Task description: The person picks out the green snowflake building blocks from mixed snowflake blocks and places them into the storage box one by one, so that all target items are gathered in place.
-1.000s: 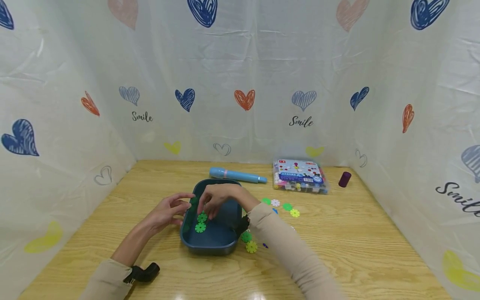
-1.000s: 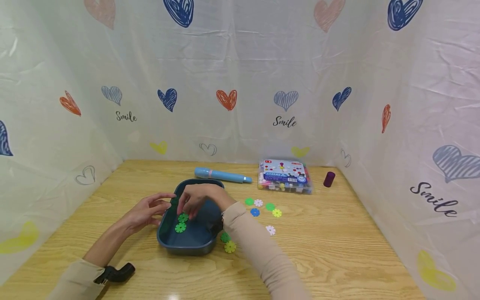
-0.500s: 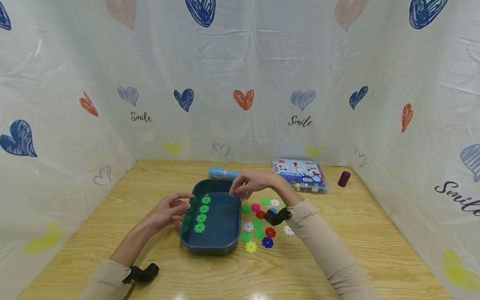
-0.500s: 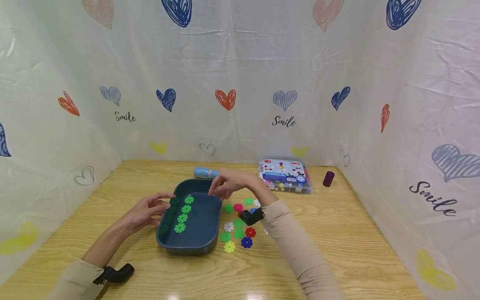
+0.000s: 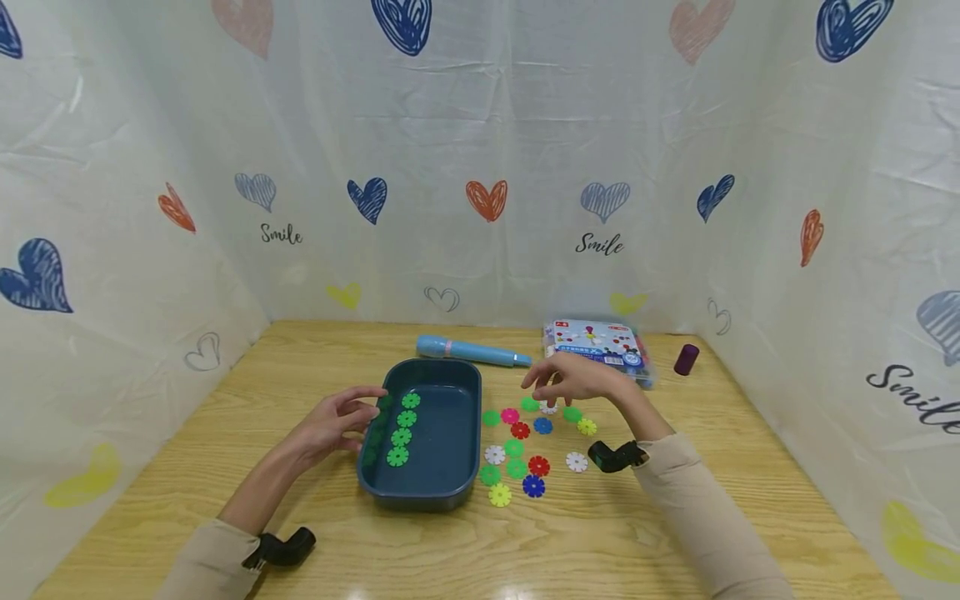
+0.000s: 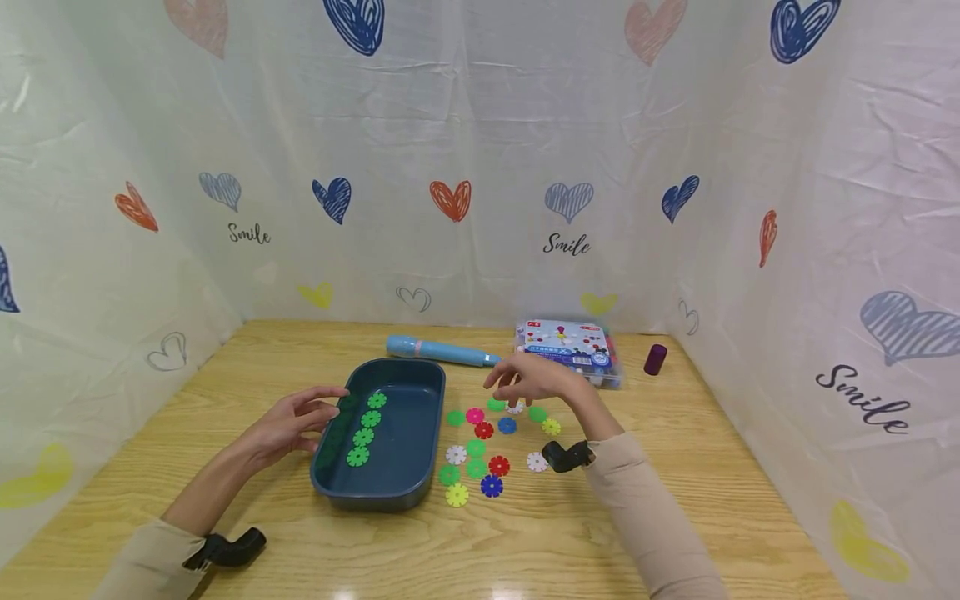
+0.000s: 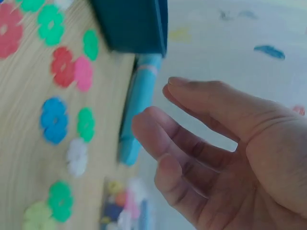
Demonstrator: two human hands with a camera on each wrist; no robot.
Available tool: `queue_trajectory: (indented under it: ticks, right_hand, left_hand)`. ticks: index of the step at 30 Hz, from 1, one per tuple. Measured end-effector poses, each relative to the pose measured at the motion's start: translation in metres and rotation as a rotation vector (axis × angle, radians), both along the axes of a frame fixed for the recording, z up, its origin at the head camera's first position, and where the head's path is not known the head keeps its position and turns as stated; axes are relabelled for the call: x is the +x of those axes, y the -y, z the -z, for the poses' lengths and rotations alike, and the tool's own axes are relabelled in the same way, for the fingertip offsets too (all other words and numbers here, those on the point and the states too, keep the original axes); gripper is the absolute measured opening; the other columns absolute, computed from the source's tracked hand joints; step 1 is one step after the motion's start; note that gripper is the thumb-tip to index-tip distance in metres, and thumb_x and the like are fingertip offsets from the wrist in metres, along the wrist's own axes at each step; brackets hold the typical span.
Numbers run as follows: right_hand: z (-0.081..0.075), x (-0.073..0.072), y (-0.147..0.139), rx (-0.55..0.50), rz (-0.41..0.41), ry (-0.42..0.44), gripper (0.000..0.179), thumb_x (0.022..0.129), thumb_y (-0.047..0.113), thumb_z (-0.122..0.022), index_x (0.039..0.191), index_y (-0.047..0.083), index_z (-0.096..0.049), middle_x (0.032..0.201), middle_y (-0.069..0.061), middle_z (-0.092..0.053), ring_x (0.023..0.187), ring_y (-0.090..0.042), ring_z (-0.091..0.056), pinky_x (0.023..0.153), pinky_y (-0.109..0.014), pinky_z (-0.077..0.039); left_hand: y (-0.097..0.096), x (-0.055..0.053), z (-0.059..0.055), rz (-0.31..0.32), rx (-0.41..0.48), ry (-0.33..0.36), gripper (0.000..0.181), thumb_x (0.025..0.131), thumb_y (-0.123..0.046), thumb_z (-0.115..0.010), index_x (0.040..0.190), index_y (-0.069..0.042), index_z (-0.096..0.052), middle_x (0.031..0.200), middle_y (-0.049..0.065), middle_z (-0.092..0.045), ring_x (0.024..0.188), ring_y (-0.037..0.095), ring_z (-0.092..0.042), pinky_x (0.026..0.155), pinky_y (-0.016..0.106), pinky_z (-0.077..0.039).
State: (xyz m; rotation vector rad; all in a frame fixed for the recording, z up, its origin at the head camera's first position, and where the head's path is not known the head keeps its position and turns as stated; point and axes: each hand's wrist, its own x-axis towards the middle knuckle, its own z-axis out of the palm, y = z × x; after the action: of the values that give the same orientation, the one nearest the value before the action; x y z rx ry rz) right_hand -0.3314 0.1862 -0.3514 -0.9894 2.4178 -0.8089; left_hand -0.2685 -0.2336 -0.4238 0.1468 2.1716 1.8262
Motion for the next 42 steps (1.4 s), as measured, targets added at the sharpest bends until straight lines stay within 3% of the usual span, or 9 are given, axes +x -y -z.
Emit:
queue_trajectory:
  ticks: [3, 10, 14, 18, 25, 32, 42]
  right_hand:
    - [0.012, -0.001, -0.013, -0.005, 0.023, -0.034, 0.028, 0.099, 0.014, -0.057, 0.123, 0.002, -0.063, 0.104, -0.024, -0.069, 0.082, -0.041, -0.068, 0.062, -0.050, -0.056]
    - [0.038, -0.003, -0.038, -0.024, 0.061, -0.106, 0.027, 0.098, 0.012, -0.059, 0.119, -0.004, -0.064, 0.099, -0.017, -0.070, 0.073, -0.034, -0.066, 0.062, -0.037, -0.056]
    - [0.049, -0.004, -0.047, -0.018, 0.114, -0.142, 0.026, 0.095, 0.012, -0.063, 0.116, -0.003, -0.065, 0.096, -0.013, -0.070, 0.076, -0.025, -0.066, 0.067, -0.029, -0.055]
    - [0.057, -0.003, -0.052, 0.016, 0.175, -0.188, 0.027, 0.093, 0.014, -0.067, 0.116, 0.000, -0.066, 0.098, -0.010, -0.070, 0.086, -0.019, -0.064, 0.074, -0.029, -0.052]
    - [0.065, -0.003, -0.055, 0.079, 0.293, -0.141, 0.035, 0.089, 0.022, -0.072, 0.119, 0.004, -0.064, 0.105, -0.010, -0.066, 0.095, -0.021, -0.060, 0.082, -0.038, -0.052]
    - [0.066, -0.001, -0.053, 0.118, 0.328, -0.139, 0.032, 0.085, 0.022, -0.076, 0.111, 0.004, -0.066, 0.104, -0.009, -0.066, 0.095, -0.021, -0.059, 0.085, -0.041, -0.052]
    - [0.067, -0.001, -0.050, 0.125, 0.353, -0.127, 0.020, 0.084, 0.017, -0.077, 0.099, 0.007, -0.068, 0.092, -0.003, -0.066, 0.083, -0.015, -0.055, 0.075, -0.031, -0.049]
  left_hand:
    - [0.000, 0.000, 0.000, -0.005, -0.001, -0.002, 0.054, 0.096, -0.027, -0.064, 0.144, -0.011, -0.045, 0.122, 0.016, -0.061, 0.089, 0.020, -0.066, 0.065, 0.030, -0.059]
    - [0.000, 0.001, 0.000, 0.005, 0.009, -0.008, 0.053, 0.097, -0.026, -0.063, 0.144, -0.010, -0.045, 0.122, 0.015, -0.062, 0.091, 0.021, -0.067, 0.066, 0.031, -0.059]
    - [0.000, 0.001, 0.000, 0.011, 0.013, -0.014, 0.053, 0.097, -0.025, -0.063, 0.144, -0.009, -0.044, 0.120, 0.015, -0.062, 0.090, 0.022, -0.067, 0.065, 0.030, -0.059]
    - [0.000, 0.001, 0.000, 0.015, 0.018, -0.015, 0.053, 0.097, -0.025, -0.063, 0.144, -0.009, -0.044, 0.118, 0.014, -0.062, 0.089, 0.021, -0.067, 0.064, 0.029, -0.059]
    - [0.001, 0.002, -0.001, 0.028, 0.032, -0.012, 0.054, 0.098, -0.024, -0.061, 0.145, -0.007, -0.042, 0.116, 0.013, -0.062, 0.088, 0.020, -0.067, 0.062, 0.028, -0.058]
    - [0.000, 0.003, -0.001, 0.028, 0.031, -0.012, 0.057, 0.097, -0.026, -0.063, 0.146, -0.006, -0.041, 0.115, 0.013, -0.062, 0.087, 0.021, -0.066, 0.062, 0.029, -0.058]
    - [0.001, 0.003, -0.001, 0.021, 0.000, -0.013, 0.056, 0.096, -0.028, -0.063, 0.145, -0.009, -0.043, 0.117, 0.015, -0.062, 0.088, 0.022, -0.067, 0.062, 0.029, -0.058]
